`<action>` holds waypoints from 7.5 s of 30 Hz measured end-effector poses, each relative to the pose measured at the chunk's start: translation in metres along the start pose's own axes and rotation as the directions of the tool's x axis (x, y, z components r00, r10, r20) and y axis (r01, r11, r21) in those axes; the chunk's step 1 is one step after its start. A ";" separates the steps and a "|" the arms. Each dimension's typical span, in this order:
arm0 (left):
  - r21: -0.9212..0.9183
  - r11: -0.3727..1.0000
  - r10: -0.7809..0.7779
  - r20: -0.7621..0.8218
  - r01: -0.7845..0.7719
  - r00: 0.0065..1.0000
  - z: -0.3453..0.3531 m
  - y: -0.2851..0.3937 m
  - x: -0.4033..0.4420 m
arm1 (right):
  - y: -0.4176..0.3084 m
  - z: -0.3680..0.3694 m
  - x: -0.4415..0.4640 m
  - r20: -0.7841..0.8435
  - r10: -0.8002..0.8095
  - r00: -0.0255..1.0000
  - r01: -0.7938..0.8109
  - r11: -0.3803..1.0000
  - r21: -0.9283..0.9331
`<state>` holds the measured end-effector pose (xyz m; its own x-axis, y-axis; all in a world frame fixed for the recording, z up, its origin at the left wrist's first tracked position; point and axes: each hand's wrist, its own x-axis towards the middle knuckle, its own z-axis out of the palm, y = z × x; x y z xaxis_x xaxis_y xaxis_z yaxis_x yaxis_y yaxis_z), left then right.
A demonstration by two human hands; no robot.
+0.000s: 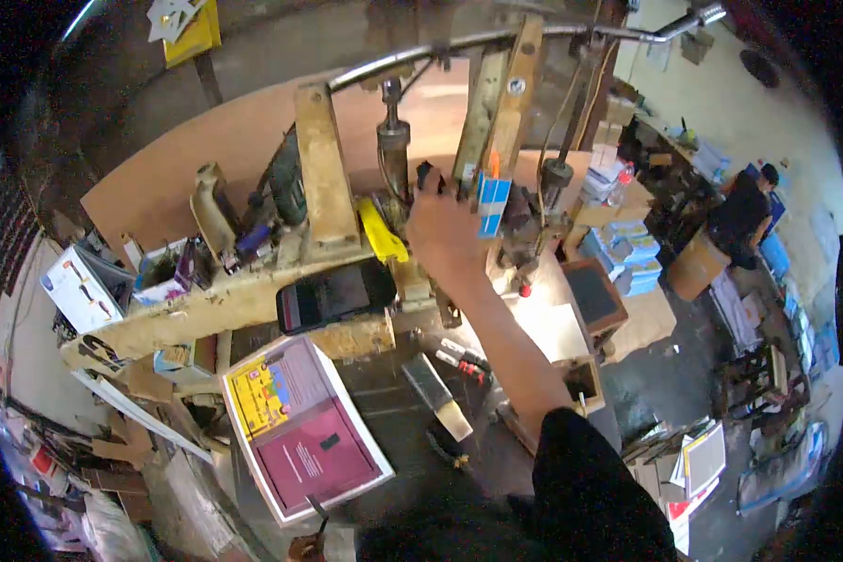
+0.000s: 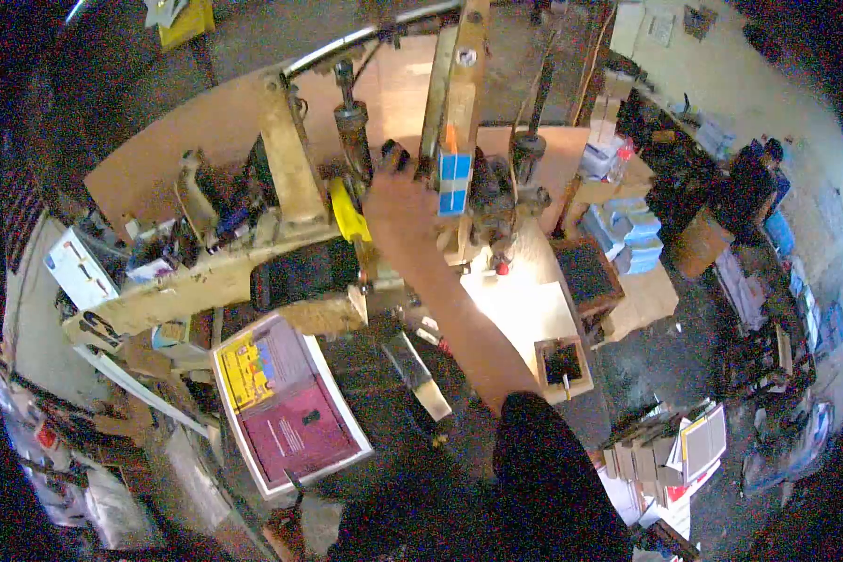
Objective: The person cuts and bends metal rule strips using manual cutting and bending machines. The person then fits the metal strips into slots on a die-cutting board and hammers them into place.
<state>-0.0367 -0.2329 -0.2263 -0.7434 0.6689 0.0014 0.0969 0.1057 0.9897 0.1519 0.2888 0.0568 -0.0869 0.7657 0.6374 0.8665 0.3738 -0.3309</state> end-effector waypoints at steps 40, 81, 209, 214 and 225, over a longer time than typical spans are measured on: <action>0.240 0.904 -0.228 -0.429 0.354 0.874 0.018 0.032 -0.090 | -0.148 0.319 -0.258 0.272 -0.786 0.554 0.690 0.617 0.378; 0.672 0.649 0.284 0.221 -0.356 0.933 0.146 -0.005 0.031 | 0.158 0.075 -0.272 0.420 -0.198 0.886 0.188 0.980 0.064; -0.013 0.979 -0.194 0.216 0.202 0.957 0.123 0.016 0.004 | 0.081 -0.040 -0.360 0.970 -0.197 -0.141 -0.272 0.950 0.154; 0.568 0.765 0.313 0.087 -0.305 0.946 0.142 -0.011 0.020 | 0.128 -0.037 -0.372 0.913 -0.255 0.319 0.057 0.967 0.250; 0.558 0.793 0.225 0.106 -0.245 0.969 0.154 -0.020 0.015 | 0.179 -0.026 -0.393 0.902 0.104 0.419 -0.318 0.947 0.038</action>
<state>0.0521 -0.1111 -0.2680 -0.6280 0.7496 0.2091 0.6283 0.3299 0.7046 0.3537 0.0415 -0.2345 -0.3895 0.8318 -0.3955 0.8297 0.1304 -0.5428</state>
